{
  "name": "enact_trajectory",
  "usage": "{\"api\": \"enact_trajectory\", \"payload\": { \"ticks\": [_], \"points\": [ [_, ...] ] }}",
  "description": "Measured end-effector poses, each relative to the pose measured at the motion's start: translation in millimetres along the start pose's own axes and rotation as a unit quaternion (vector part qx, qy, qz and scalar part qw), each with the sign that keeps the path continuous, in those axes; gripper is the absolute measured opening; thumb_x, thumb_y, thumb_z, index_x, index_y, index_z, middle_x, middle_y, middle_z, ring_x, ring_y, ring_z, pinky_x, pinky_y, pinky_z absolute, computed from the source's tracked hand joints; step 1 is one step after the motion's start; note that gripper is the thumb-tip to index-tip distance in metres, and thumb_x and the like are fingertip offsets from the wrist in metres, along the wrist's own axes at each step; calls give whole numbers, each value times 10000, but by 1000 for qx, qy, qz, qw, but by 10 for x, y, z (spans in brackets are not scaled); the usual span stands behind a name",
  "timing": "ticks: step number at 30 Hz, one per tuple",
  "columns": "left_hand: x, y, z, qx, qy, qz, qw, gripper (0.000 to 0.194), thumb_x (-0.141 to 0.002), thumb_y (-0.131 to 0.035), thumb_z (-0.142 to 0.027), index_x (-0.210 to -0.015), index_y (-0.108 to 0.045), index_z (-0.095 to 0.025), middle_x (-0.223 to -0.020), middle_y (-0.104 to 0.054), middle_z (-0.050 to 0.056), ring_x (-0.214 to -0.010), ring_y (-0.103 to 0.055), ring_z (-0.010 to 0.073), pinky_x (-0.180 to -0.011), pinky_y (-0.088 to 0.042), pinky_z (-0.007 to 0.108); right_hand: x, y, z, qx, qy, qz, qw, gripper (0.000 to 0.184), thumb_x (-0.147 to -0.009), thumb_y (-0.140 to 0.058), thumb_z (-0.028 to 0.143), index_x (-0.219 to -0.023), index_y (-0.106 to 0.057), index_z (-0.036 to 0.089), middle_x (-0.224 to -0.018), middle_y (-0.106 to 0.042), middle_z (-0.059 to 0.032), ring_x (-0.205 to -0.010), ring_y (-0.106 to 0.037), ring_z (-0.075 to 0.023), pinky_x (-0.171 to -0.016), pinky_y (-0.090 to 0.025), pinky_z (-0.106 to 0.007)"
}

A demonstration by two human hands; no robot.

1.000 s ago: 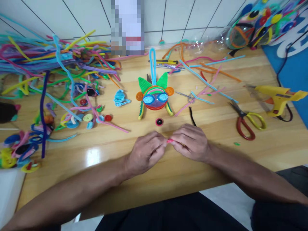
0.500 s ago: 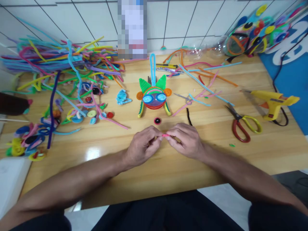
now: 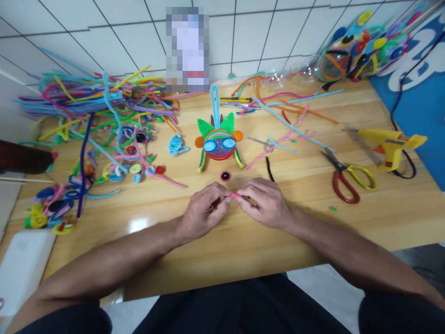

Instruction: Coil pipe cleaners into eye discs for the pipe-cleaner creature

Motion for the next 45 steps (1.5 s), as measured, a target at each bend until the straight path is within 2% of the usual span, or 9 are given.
{"api": "enact_trajectory", "payload": {
  "ticks": [15,38,45],
  "points": [
    [10,4,29,6,23,-5,1000,69,-958,-602,-124,-984,-648,-169,-752,-637,4,-623,-539,94,-573,-440,205,1,-7,-19,7,-12,1,1000,58,-959,-628,189,-914,-652,218,-746,-696,-14,-676,-628,-163,-656,-497,-311],
    [-12,-7,30,35,5,6,999,131,-941,-623,-62,-1036,-680,-132,-834,-705,39,-720,-645,95,-647,-520,187,-10,4,15,14,7,-12,1000,100,-945,-648,139,-878,-616,206,-717,-684,-12,-645,-610,-159,-629,-480,-310],
    [1,-17,28,28,7,7,1000,145,-934,-622,-56,-1037,-684,-137,-847,-726,47,-707,-658,95,-638,-526,184,-17,24,-19,-58,-45,-14,997,80,-920,-659,161,-978,-631,210,-792,-693,-17,-675,-633,-154,-640,-524,-302]
  ]
}}
Point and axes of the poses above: each hand's wrist, its own x-axis away from the middle knuckle, its own y-axis out of the back of the hand, z = x × y, the point moved 5 cm from there along -x, towards the middle knuckle
